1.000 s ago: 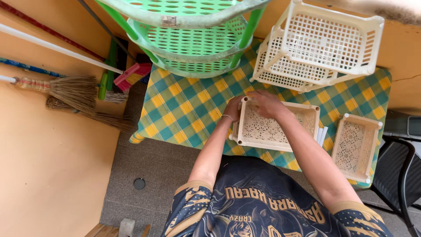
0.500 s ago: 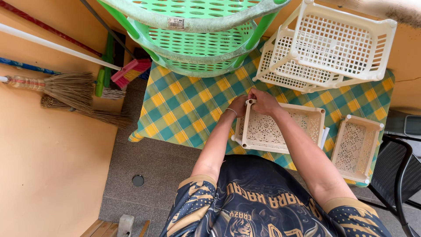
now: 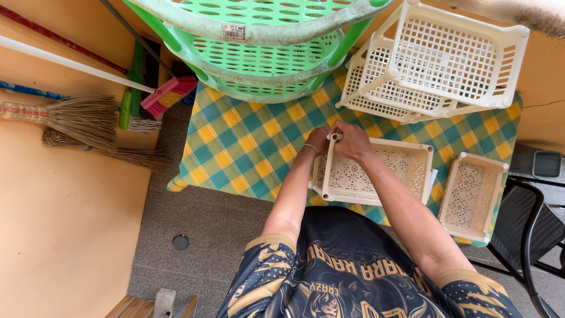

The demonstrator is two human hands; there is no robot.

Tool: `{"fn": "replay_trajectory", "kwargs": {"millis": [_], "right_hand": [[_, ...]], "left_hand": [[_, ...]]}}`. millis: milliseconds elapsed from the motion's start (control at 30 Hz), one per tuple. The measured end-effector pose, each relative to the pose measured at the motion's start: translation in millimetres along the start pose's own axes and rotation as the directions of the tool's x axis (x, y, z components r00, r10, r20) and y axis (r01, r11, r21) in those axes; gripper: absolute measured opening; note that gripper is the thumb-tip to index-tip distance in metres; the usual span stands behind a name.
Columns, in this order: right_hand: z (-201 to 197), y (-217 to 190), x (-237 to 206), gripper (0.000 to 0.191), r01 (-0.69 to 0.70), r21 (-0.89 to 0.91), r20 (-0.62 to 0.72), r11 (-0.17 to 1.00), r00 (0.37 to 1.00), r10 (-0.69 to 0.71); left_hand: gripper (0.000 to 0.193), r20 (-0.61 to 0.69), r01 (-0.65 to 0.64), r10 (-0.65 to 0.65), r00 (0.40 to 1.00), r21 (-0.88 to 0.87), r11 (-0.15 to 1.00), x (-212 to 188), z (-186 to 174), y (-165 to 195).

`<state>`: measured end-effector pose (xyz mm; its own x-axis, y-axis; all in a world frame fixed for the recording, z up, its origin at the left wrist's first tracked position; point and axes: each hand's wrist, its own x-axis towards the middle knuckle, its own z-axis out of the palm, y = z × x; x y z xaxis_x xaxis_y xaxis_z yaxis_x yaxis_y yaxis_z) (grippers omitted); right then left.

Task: The person takes apart a small plastic rack made of perforated trays connected by white plastic leg posts, pulling the trays apart and detaching the white posts one by one. They then reattach the white posts to the tray corners and press the trays back together, rebuilding the rack on the table.

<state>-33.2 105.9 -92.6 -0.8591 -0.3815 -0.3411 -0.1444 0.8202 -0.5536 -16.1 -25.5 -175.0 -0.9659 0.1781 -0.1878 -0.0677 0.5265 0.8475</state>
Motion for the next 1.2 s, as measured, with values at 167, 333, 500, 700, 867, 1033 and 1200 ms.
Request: {"fn": "replay_trajectory", "kwargs": {"millis": [167,333,500,700,867,1033,1200], "right_hand": [[2.0,-2.0,-3.8,0.017,-0.038,0.034,-0.037,0.999,0.999,0.040],[7.6,0.6,-6.8,0.015,0.032,0.047,-0.084,0.998,0.996,-0.028],[4.0,6.6,-7.0,0.021,0.128,0.109,-0.089,0.986,0.989,-0.119],[-9.0,4.9,-16.9,0.034,0.298,-0.067,-0.085,0.952,0.949,-0.303],[-15.9,-16.6,-45.6,0.032,0.459,-0.290,-0.159,0.840,0.842,-0.515],[-7.5,-54.0,-81.5,0.030,0.579,-0.240,0.297,0.779,0.808,-0.509],[7.0,-68.4,-101.4,0.034,0.506,-0.338,0.486,0.794,0.816,-0.313]], "left_hand": [[0.020,-0.011,0.058,-0.058,0.998,-0.023,0.998,0.9,2.5,-0.9],[0.016,-0.061,0.032,-0.031,0.998,0.006,0.999,-0.2,7.8,-2.8],[0.024,-0.071,0.034,-0.037,0.997,-0.041,0.999,-14.2,5.3,-7.5],[0.043,-0.200,0.043,-0.103,0.974,-0.287,0.957,-67.1,-0.3,-32.5],[0.052,-0.055,0.080,-0.098,0.994,-0.268,0.960,-130.5,4.9,-48.6],[0.065,-0.089,-0.099,0.076,0.993,-0.296,0.950,-168.8,20.2,-36.6],[0.042,-0.105,-0.054,0.033,0.994,-0.200,0.978,-153.2,45.1,-26.1]]}}
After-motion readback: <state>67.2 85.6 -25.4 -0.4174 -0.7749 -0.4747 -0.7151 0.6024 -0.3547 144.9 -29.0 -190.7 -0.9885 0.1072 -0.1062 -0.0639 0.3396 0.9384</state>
